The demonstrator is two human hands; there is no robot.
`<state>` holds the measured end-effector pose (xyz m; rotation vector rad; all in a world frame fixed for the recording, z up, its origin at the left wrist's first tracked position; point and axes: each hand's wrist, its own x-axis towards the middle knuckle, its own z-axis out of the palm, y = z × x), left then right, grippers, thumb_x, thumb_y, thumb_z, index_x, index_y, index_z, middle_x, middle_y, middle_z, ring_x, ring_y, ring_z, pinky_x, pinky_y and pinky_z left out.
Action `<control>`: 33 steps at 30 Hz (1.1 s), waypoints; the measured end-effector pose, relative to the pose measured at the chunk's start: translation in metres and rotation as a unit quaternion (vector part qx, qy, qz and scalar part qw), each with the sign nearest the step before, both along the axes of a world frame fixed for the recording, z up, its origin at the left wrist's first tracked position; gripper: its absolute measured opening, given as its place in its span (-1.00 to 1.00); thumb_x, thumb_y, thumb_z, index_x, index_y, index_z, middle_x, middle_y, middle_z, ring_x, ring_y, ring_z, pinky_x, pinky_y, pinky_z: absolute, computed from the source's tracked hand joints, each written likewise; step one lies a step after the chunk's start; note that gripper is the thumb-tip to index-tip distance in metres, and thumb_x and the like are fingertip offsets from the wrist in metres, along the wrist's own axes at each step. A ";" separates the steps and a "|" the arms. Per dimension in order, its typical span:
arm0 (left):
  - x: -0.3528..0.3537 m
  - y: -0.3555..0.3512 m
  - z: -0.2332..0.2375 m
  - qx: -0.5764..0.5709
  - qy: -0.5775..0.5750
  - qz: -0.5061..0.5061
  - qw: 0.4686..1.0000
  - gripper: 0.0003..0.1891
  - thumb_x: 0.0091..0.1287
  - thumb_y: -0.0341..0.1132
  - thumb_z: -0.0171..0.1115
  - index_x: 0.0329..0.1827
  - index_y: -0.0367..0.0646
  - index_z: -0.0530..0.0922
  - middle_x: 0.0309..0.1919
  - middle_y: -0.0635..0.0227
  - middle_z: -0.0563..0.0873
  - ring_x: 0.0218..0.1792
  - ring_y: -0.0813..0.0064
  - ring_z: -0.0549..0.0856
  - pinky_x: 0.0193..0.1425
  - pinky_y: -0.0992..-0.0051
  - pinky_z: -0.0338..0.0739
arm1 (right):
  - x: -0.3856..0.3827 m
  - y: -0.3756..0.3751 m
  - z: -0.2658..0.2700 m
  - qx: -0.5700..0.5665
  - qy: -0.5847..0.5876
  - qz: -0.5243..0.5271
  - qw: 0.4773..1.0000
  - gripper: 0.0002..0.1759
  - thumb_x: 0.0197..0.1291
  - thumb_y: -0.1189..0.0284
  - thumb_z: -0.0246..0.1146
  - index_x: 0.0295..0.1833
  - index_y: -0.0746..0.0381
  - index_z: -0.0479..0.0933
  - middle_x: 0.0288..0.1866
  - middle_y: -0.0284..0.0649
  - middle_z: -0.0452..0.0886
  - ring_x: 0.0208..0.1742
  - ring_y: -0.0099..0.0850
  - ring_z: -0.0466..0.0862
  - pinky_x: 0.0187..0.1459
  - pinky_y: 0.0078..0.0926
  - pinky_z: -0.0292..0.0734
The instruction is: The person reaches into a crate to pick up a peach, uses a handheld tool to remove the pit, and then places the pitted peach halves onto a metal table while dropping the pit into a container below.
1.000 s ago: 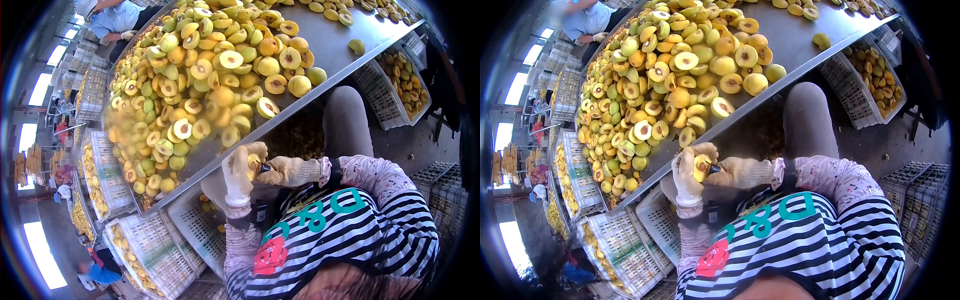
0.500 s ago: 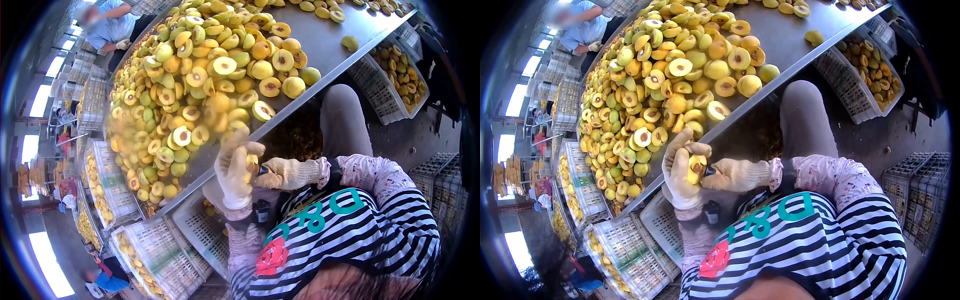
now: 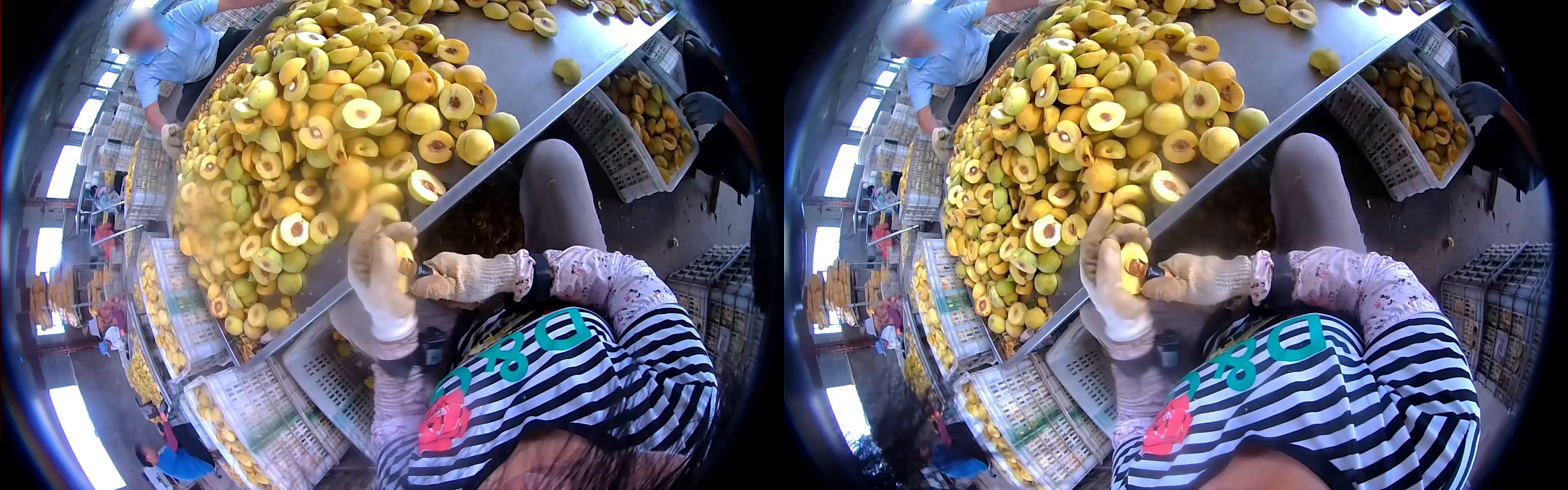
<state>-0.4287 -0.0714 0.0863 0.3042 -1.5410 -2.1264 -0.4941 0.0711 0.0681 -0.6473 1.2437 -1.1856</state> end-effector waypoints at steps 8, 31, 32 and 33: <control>0.002 -0.029 0.021 -0.068 -0.233 -0.205 0.948 -0.60 0.45 -0.43 0.14 0.31 -0.42 0.52 -0.27 0.25 0.80 -0.28 0.56 0.71 -0.12 0.58 0.59 | 0.009 -0.006 -0.022 0.021 -0.019 0.044 0.999 -0.43 0.52 -0.12 0.02 -0.26 0.17 0.56 -0.66 -0.44 0.42 -0.73 -0.57 0.38 -0.67 -0.53 0.25; 0.033 -0.010 -0.015 0.161 -0.116 -0.106 0.974 -0.70 0.48 -0.19 0.22 -0.10 -0.32 0.66 -0.13 0.06 0.74 -0.07 0.13 0.73 0.09 0.09 0.66 | 0.010 0.006 -0.024 -0.033 0.206 -0.033 0.977 -0.49 0.42 -0.04 0.22 -0.01 0.24 0.63 -0.22 -0.05 0.73 -0.14 -0.29 0.71 -0.04 -0.30 0.57; 0.033 -0.001 -0.012 0.122 -0.121 -0.046 0.984 -0.71 0.48 -0.20 0.20 -0.11 -0.32 0.65 -0.16 0.07 0.74 -0.09 0.14 0.73 0.09 0.12 0.66 | 0.016 0.005 -0.025 -0.035 0.170 -0.044 0.984 -0.49 0.43 -0.04 0.21 -0.03 0.25 0.63 -0.24 -0.07 0.72 -0.15 -0.30 0.70 -0.04 -0.31 0.56; 0.030 0.007 -0.010 0.082 -0.121 0.014 0.989 -0.71 0.49 -0.21 0.19 -0.12 -0.33 0.65 -0.19 0.08 0.74 -0.12 0.15 0.73 0.09 0.14 0.66 | 0.016 0.001 -0.024 -0.039 0.139 -0.056 0.988 -0.49 0.44 -0.03 0.20 -0.05 0.25 0.64 -0.26 -0.08 0.71 -0.16 -0.31 0.68 -0.05 -0.32 0.55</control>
